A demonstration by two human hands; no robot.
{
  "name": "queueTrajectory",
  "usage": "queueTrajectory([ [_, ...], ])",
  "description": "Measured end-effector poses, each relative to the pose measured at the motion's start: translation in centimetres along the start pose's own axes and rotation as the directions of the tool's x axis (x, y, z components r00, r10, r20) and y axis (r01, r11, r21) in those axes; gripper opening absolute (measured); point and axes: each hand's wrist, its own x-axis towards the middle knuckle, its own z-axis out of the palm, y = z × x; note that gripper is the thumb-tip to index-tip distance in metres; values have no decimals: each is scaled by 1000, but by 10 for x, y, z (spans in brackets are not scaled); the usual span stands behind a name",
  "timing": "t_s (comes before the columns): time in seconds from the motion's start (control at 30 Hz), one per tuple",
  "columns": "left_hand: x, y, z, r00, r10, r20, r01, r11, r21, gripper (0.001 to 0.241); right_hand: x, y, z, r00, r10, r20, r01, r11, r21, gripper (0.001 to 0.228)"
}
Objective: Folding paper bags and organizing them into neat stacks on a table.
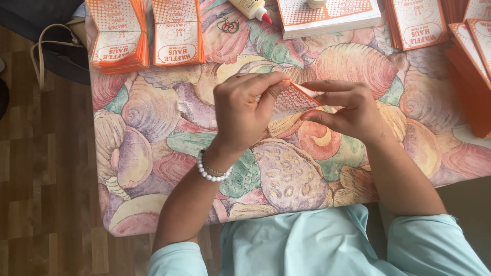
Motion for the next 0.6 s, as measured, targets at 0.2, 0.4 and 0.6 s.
queueTrajectory([
  [0.2,-2,-5,3,995,-90,-44,84,990,-117,2,-4,-3,-9,993,-73,-98,81,993,84,22],
  [0.4,-4,-2,5,956,-292,-25,281,936,-214,11,-10,1,-15,950,239,-200,-162,928,335,37],
  [0.6,-3,-6,4,954,-299,-14,289,932,-220,11,-17,4,-16,920,262,-291,-208,957,203,9],
])
